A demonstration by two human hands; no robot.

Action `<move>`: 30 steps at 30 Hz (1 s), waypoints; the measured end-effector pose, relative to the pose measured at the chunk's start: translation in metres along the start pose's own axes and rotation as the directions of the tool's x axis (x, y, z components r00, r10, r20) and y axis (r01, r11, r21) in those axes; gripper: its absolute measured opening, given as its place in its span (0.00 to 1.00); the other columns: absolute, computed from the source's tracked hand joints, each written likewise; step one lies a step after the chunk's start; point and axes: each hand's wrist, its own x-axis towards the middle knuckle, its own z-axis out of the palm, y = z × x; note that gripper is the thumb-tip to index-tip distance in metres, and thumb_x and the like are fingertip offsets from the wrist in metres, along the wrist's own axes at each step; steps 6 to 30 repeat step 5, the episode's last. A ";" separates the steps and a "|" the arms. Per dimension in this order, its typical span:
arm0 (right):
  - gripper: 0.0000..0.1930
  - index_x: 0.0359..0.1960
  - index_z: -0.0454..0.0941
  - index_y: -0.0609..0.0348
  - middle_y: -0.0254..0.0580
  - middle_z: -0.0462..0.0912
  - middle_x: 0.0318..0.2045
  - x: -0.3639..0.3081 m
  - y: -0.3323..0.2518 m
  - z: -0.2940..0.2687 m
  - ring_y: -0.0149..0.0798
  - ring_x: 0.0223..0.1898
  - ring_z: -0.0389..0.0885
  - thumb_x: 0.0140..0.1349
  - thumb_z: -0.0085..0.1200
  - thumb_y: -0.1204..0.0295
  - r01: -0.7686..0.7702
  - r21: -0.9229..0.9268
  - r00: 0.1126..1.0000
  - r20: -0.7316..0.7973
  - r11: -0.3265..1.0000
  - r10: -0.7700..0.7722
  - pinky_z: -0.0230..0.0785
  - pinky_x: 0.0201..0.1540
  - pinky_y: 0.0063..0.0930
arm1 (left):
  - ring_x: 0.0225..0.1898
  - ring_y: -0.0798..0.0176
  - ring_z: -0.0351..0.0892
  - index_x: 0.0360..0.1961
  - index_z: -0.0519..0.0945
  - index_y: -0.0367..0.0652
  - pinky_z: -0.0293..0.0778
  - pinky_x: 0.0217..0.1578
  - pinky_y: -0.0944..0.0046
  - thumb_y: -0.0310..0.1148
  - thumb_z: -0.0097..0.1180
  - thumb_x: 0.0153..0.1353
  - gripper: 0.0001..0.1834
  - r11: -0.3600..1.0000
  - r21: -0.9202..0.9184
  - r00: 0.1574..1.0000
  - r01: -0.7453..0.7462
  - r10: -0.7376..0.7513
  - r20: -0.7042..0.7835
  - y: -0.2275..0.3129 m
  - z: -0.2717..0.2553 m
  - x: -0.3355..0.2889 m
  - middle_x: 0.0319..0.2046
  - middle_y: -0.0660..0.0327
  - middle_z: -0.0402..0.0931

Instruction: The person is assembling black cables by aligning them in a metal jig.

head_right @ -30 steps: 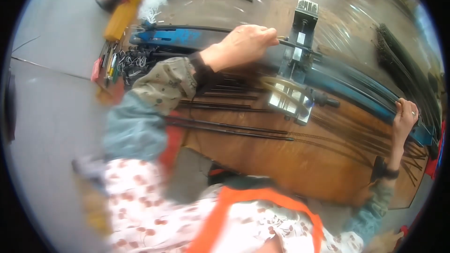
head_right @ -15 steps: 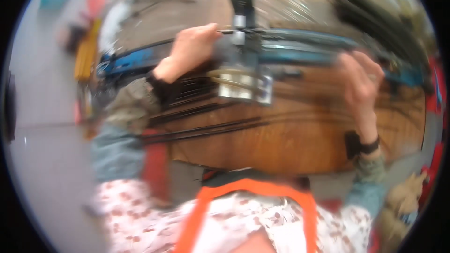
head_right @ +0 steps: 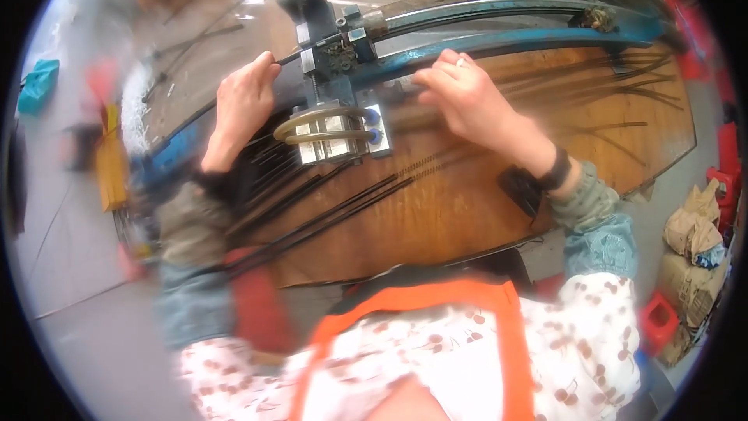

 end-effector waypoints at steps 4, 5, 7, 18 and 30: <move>0.13 0.45 0.79 0.57 0.47 0.80 0.31 -0.001 0.018 0.014 0.53 0.38 0.77 0.57 0.61 0.79 -0.074 0.220 0.997 0.054 0.973 0.064 0.69 0.42 0.40 | 0.29 0.43 0.79 0.28 0.72 0.43 0.73 0.28 0.48 0.28 0.56 0.61 0.06 0.984 0.074 0.971 -0.161 0.172 -0.164 -0.013 0.017 0.000 0.23 0.51 0.77; 0.14 0.46 0.79 0.55 0.49 0.81 0.32 0.010 0.024 0.018 0.55 0.38 0.77 0.57 0.61 0.78 -0.094 0.259 0.996 0.020 0.961 0.091 0.70 0.43 0.40 | 0.29 0.43 0.79 0.28 0.72 0.43 0.73 0.28 0.48 0.28 0.56 0.61 0.06 0.986 0.023 0.979 -0.166 0.168 -0.119 -0.001 0.025 -0.017 0.23 0.51 0.77; 0.14 0.46 0.79 0.55 0.49 0.81 0.32 0.010 0.024 0.018 0.55 0.38 0.77 0.57 0.61 0.78 -0.094 0.259 0.996 0.020 0.961 0.091 0.70 0.43 0.40 | 0.29 0.43 0.79 0.28 0.72 0.43 0.73 0.28 0.48 0.28 0.56 0.61 0.06 0.986 0.023 0.979 -0.166 0.168 -0.119 -0.001 0.025 -0.017 0.23 0.51 0.77; 0.14 0.46 0.79 0.55 0.49 0.81 0.32 0.010 0.024 0.018 0.55 0.38 0.77 0.57 0.61 0.78 -0.094 0.259 0.996 0.020 0.961 0.091 0.70 0.43 0.40 | 0.29 0.43 0.79 0.28 0.72 0.43 0.73 0.28 0.48 0.28 0.56 0.61 0.06 0.986 0.023 0.979 -0.166 0.168 -0.119 -0.001 0.025 -0.017 0.23 0.51 0.77; 0.14 0.46 0.79 0.55 0.49 0.81 0.32 0.010 0.024 0.018 0.55 0.38 0.77 0.57 0.61 0.78 -0.094 0.259 0.996 0.020 0.961 0.091 0.70 0.43 0.40 | 0.29 0.43 0.79 0.28 0.72 0.43 0.73 0.28 0.48 0.28 0.56 0.61 0.06 0.986 0.023 0.979 -0.166 0.168 -0.119 -0.001 0.025 -0.017 0.23 0.51 0.77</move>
